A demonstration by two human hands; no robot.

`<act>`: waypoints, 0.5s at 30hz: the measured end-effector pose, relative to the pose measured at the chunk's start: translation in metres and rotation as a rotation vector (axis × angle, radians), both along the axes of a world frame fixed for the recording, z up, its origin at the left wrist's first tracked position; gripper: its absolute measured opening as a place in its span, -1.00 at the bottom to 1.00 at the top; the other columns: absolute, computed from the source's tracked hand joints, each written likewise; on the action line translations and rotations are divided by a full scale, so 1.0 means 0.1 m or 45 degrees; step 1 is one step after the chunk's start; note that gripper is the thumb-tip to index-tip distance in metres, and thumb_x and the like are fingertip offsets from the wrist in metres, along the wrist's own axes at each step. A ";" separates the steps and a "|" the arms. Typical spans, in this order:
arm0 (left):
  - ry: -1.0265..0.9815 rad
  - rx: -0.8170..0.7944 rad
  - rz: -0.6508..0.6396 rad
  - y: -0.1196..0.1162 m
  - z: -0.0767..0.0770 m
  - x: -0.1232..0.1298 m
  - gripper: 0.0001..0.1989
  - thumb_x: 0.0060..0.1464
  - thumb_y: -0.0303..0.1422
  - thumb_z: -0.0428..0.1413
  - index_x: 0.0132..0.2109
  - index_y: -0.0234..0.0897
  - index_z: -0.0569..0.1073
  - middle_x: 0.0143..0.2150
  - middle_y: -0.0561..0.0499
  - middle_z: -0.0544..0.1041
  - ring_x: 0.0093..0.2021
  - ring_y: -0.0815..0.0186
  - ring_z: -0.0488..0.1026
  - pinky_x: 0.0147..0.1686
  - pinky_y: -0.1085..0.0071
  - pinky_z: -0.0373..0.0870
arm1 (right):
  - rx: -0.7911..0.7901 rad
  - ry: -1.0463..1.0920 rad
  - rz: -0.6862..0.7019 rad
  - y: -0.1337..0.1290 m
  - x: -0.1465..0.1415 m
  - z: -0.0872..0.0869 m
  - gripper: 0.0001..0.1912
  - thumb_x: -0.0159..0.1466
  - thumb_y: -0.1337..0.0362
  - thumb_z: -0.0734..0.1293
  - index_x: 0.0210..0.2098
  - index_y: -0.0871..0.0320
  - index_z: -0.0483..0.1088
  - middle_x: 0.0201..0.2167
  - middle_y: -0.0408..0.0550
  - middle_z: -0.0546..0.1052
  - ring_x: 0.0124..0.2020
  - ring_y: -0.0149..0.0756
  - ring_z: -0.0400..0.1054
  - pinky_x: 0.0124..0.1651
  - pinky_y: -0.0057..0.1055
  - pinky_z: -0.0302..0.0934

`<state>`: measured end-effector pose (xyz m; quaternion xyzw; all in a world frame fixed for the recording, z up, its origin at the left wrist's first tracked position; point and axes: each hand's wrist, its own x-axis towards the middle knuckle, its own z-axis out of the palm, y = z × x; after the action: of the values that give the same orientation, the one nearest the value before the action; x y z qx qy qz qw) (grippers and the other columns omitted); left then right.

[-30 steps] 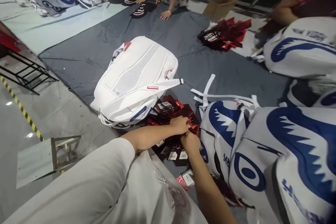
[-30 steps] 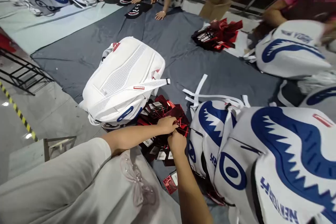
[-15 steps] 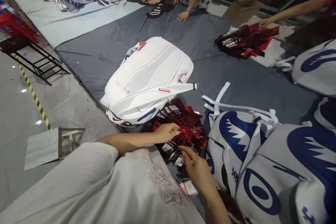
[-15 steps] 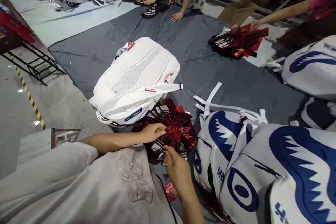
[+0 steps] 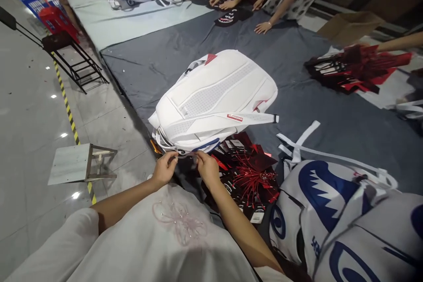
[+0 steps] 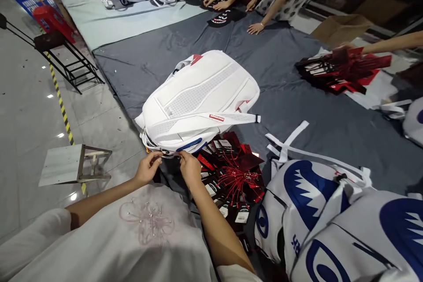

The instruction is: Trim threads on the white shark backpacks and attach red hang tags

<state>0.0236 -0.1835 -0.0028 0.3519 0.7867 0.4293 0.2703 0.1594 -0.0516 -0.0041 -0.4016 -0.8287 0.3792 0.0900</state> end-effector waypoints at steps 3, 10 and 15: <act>0.059 0.003 -0.007 -0.04 0.06 -0.07 -0.74 0.18 -0.36 0.05 0.00 -0.24 0.47 -0.09 -0.04 0.59 -0.19 0.32 0.53 -0.18 0.41 0.46 | -0.038 0.056 0.090 0.01 0.03 -0.01 -0.62 0.24 0.40 0.11 -0.16 0.10 0.52 -0.45 -0.10 0.52 -0.35 -0.27 0.39 -0.30 -0.45 0.14; 0.121 0.032 -0.134 0.04 0.11 -0.18 -0.77 0.16 -0.39 0.09 -0.04 -0.23 0.51 -0.11 -0.04 0.60 -0.19 0.31 0.54 -0.14 0.39 0.47 | -0.153 0.107 0.265 -0.04 -0.17 0.05 -0.67 0.26 0.39 0.13 -0.27 0.11 0.52 -0.53 -0.16 0.48 -0.47 -0.35 0.33 -0.37 -0.48 0.07; 0.181 0.009 -0.245 0.10 0.14 -0.26 -0.80 0.16 -0.42 0.08 -0.10 -0.25 0.54 -0.21 -0.03 0.61 -0.36 0.35 0.52 -0.23 0.42 0.46 | -0.121 0.193 0.197 -0.15 -0.21 0.15 -0.71 0.31 0.33 0.15 -0.19 0.10 0.52 -0.35 -0.09 0.58 -0.31 -0.29 0.42 -0.20 -0.43 0.18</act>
<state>-0.0022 -0.1735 0.0116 0.4563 0.7650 0.3780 0.2525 0.1387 -0.0662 0.0111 -0.3104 -0.8293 0.4530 0.1036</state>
